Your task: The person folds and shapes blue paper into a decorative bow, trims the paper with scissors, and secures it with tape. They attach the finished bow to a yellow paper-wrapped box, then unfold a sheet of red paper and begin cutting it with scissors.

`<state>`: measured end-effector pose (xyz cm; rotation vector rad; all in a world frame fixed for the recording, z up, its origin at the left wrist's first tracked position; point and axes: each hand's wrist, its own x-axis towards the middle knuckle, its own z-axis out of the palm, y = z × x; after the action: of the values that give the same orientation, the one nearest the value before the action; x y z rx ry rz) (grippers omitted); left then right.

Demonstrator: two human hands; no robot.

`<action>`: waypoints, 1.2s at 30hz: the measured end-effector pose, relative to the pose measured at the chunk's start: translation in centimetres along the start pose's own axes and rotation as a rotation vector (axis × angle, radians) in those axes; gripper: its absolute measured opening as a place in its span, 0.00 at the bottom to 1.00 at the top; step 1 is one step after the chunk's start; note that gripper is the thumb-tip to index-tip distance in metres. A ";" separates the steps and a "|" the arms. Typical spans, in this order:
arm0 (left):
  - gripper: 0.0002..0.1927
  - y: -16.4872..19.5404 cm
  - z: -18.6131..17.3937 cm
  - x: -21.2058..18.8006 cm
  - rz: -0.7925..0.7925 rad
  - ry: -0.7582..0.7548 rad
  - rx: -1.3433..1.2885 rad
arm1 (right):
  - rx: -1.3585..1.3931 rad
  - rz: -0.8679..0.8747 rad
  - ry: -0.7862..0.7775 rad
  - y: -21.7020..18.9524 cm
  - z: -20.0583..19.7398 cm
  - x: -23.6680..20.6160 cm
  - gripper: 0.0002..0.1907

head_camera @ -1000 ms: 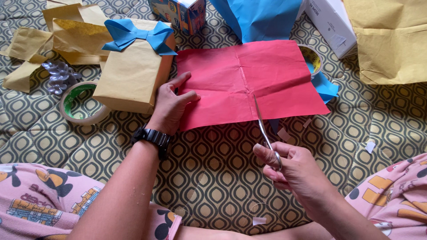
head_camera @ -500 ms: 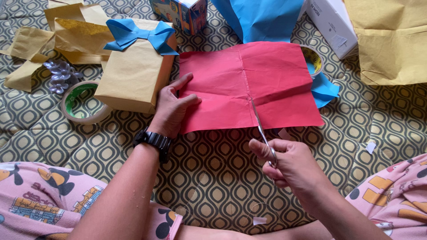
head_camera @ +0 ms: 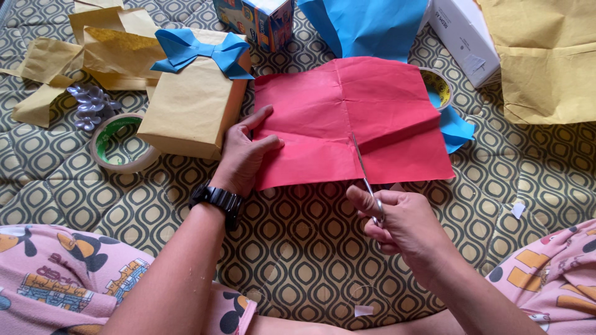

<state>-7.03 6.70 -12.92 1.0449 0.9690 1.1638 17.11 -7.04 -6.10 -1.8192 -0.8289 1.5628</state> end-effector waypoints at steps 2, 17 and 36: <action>0.39 0.0 0.1 -0.4 -0.029 -0.011 -0.032 | 0.049 -0.022 -0.021 -0.2 0.0 0.2 0.22; 0.39 0.0 0.5 -1.5 -0.023 -0.012 -0.021 | 0.000 -0.033 0.019 -0.9 0.0 1.5 0.24; 0.40 -0.5 0.6 -1.9 -0.083 -0.050 -0.108 | 0.106 -0.077 -0.006 -1.2 -0.9 3.7 0.29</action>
<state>-6.62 4.72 -13.17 0.9348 0.8927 1.1045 18.30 -3.43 -7.38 -1.6887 -0.7939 1.5346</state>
